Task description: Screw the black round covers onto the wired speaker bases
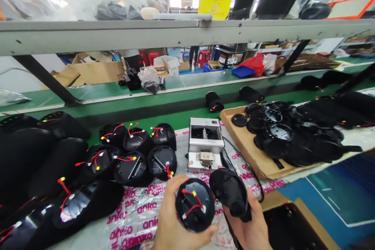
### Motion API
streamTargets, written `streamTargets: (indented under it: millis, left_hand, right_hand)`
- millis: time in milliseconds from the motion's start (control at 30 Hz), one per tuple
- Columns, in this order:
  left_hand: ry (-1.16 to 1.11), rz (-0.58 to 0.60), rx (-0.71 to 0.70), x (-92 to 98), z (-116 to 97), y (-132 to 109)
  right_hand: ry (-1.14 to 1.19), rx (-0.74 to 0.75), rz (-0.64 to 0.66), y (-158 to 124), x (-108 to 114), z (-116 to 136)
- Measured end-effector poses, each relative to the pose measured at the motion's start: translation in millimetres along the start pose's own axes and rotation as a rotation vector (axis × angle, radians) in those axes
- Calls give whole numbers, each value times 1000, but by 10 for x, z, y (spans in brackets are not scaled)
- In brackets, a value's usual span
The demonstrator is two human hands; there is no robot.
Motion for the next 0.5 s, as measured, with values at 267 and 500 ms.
streamTargets:
  millis: [267,500]
  left_hand:
    - [-102,-143,-83,203,59,-106]
    - [259,45,-235,383,-333,132]
  right_hand:
    - [452,-69,-26,-80,-294,-84]
    - [632,-29,-23,3,-722,100]
Point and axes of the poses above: each hand's wrist, its own y-axis towards the middle knuckle, its own x-axis out of the back of the hand, z = x × y, the point moved 9 cm from there along y, towards the middle knuckle, and after that the axes turned 4 degrees about -z, right-handed, at the moved point
